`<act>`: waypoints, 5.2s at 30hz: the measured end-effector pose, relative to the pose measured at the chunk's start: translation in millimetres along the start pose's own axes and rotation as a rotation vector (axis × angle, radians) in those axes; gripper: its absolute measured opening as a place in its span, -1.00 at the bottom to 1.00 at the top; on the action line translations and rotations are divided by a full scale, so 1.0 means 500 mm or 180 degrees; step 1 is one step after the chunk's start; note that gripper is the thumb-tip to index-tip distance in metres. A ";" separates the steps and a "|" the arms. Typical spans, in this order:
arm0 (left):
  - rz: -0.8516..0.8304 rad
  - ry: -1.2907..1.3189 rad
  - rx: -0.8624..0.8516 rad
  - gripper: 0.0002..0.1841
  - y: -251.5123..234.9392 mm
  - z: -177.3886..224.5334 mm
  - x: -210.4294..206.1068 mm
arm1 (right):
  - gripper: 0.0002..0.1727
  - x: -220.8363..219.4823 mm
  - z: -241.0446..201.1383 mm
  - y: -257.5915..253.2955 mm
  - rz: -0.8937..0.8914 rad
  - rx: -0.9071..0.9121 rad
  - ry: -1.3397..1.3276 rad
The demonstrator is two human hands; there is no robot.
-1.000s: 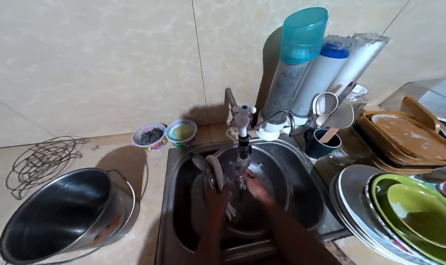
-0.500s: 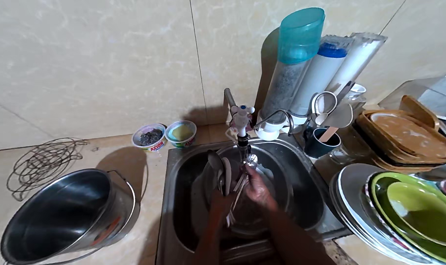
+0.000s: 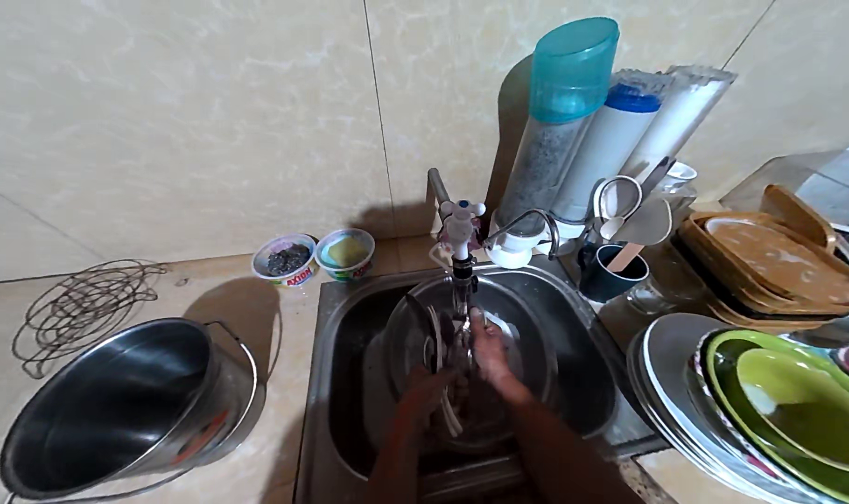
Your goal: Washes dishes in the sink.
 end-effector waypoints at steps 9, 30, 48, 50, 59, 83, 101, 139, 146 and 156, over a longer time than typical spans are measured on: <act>0.0016 -0.0610 0.0210 -0.75 -0.012 -0.013 0.001 | -0.76 -0.004 0.008 -0.007 -0.0096 -0.0511 -0.2042; 0.0355 -0.0169 -0.0406 -0.65 -0.017 -0.007 0.008 | -0.26 -0.069 -0.010 0.018 -0.1005 0.0085 -0.0239; 0.1169 0.0018 -0.1241 -0.78 0.001 0.037 0.051 | -0.49 -0.028 0.183 0.030 -0.3060 -0.1653 0.4228; 0.1162 -0.0010 -0.1205 -0.76 0.000 0.035 0.051 | -0.55 -0.023 0.190 0.024 -0.2993 -0.1561 0.4140; 0.1164 0.0240 -0.1225 -0.89 0.010 0.043 0.045 | -0.71 0.014 0.088 -0.023 -0.1133 -0.1042 0.1082; 0.0629 0.0029 -0.0449 -0.64 -0.007 0.007 0.022 | -0.92 -0.057 0.063 0.028 -0.0475 -0.0695 -0.1175; 0.0739 -0.0057 -0.0392 -0.75 -0.005 0.007 0.021 | -0.24 -0.007 -0.008 -0.010 -0.0076 0.0131 0.1057; 0.0992 0.0384 -0.0332 -0.63 -0.007 0.003 0.032 | -0.94 -0.049 0.051 0.024 -0.0654 -0.1243 -0.1150; 0.0732 0.0025 -0.0226 -0.57 -0.013 -0.002 0.021 | -0.68 -0.048 0.046 0.031 -0.0294 -0.1082 -0.0972; 0.0559 -0.0019 -0.0203 -0.64 -0.007 -0.001 0.007 | -0.80 -0.049 0.025 0.027 -0.0176 -0.0262 -0.0433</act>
Point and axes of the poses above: each hand's wrist, its own y-axis away from the middle knuckle, its own x-axis out of the back of the hand, z = x × y, the point moved 7 cm from there along -y, towards the middle knuckle, and after that the axes turned 9 degrees about -z, right-handed, at the moved point
